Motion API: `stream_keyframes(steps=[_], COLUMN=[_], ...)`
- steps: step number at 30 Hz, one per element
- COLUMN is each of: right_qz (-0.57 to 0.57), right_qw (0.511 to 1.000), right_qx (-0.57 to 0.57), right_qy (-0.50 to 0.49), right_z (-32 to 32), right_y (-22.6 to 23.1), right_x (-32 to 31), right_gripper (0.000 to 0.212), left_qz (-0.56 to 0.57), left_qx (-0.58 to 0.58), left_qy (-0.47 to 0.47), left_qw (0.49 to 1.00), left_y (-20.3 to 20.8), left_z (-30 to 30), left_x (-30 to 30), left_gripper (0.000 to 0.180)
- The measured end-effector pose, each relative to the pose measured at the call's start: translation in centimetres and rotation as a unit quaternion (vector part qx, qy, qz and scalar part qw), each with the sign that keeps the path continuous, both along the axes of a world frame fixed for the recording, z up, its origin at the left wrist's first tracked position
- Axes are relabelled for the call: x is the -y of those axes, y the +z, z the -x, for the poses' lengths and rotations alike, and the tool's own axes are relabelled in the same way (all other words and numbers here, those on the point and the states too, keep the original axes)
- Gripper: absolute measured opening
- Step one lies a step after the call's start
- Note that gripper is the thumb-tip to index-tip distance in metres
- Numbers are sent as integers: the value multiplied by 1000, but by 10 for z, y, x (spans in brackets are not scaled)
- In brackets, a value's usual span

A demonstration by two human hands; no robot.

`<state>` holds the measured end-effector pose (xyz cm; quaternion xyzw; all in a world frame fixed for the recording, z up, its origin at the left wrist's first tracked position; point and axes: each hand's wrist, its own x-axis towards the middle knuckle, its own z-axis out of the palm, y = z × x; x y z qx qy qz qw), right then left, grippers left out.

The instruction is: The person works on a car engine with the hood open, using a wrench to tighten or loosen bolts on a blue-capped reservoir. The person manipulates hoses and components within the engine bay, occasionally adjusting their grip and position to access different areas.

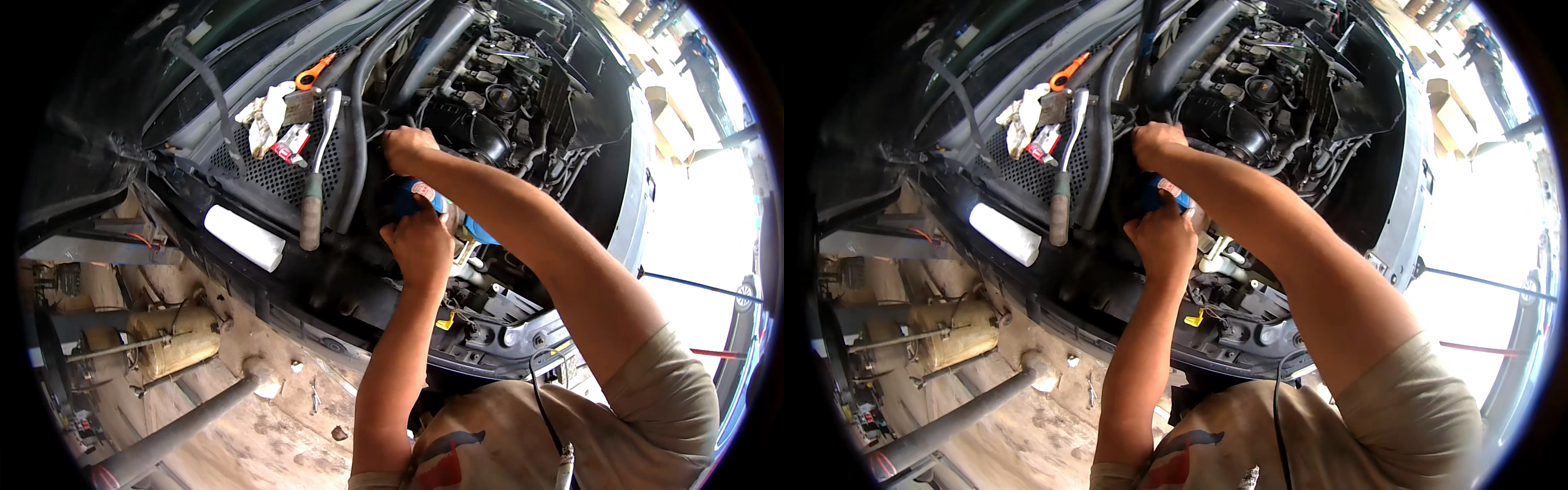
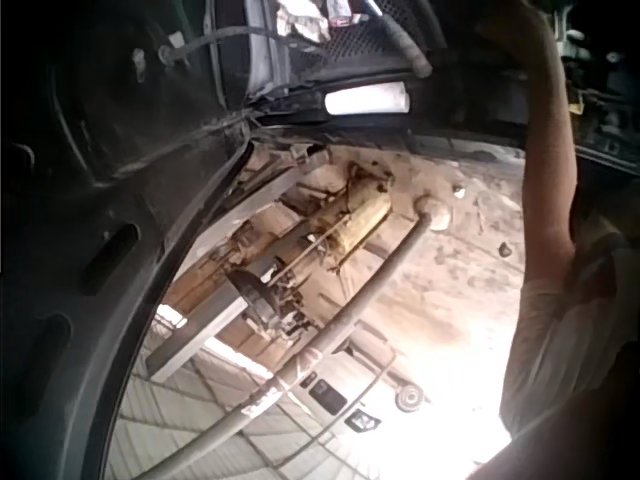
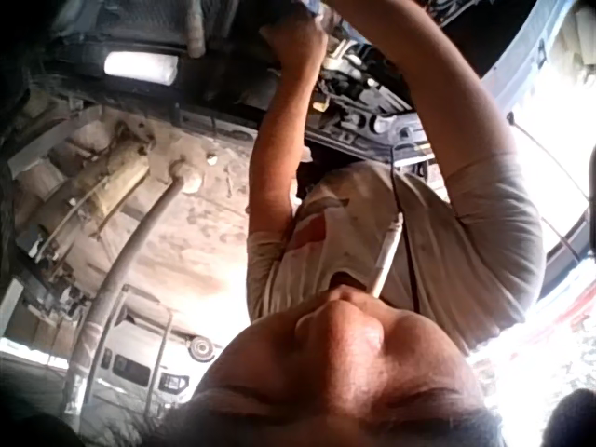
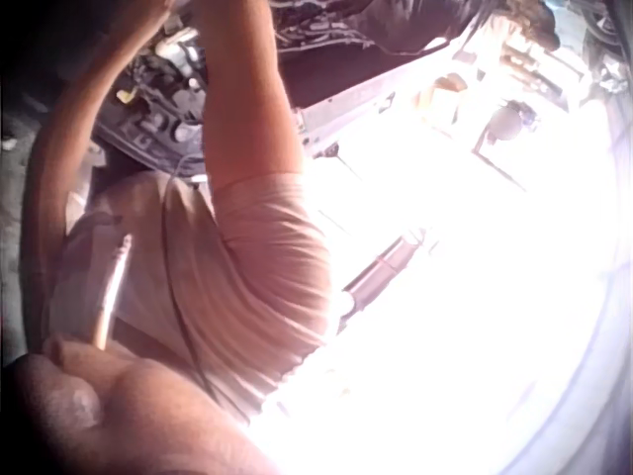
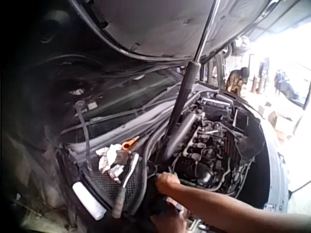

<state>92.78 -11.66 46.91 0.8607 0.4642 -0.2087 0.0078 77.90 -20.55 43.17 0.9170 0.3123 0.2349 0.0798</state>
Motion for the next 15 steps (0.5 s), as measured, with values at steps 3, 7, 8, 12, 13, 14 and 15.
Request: stream_keyframes(steps=[3, 7, 8, 12, 13, 14, 15], right_qz=[-7, -27, -25, -26, -28, -27, -26], right_qw=[1000, 999, 999, 999, 999, 999, 999], right_qx=[10, 23, 25, 21, 20, 15, 10], right_qy=[-6, -27, -23, -23, -26, -30, -34], right_z=[4, 6, 6, 8, 7, 8, 8], right_y=[-3, -5, -5, -6, -5, -4, -4], right_x=[-3, -2, -2, -5, -4, -3, 0], right_gripper=[29, 27, 27, 26, 26, 26, 26], left_qz=[10, 1, 2, 10, 28, 45, 50], left_qx=[-24, -27, -29, -28, -38, -48, -50], left_qy=[3, -5, -3, -3, -1, 1, 1], left_qw=[1000, 1000, 1000, 1000, 999, 998, 997], left_y=[6, 4, 4, 3, 7, 10, 12], left_z=[2, 2, 2, 3, 2, 1, 0], left_x=[-1, 0, 1, -1, -1, -1, 0], left_gripper=[46, 45, 45, 51, 54, 58, 58])
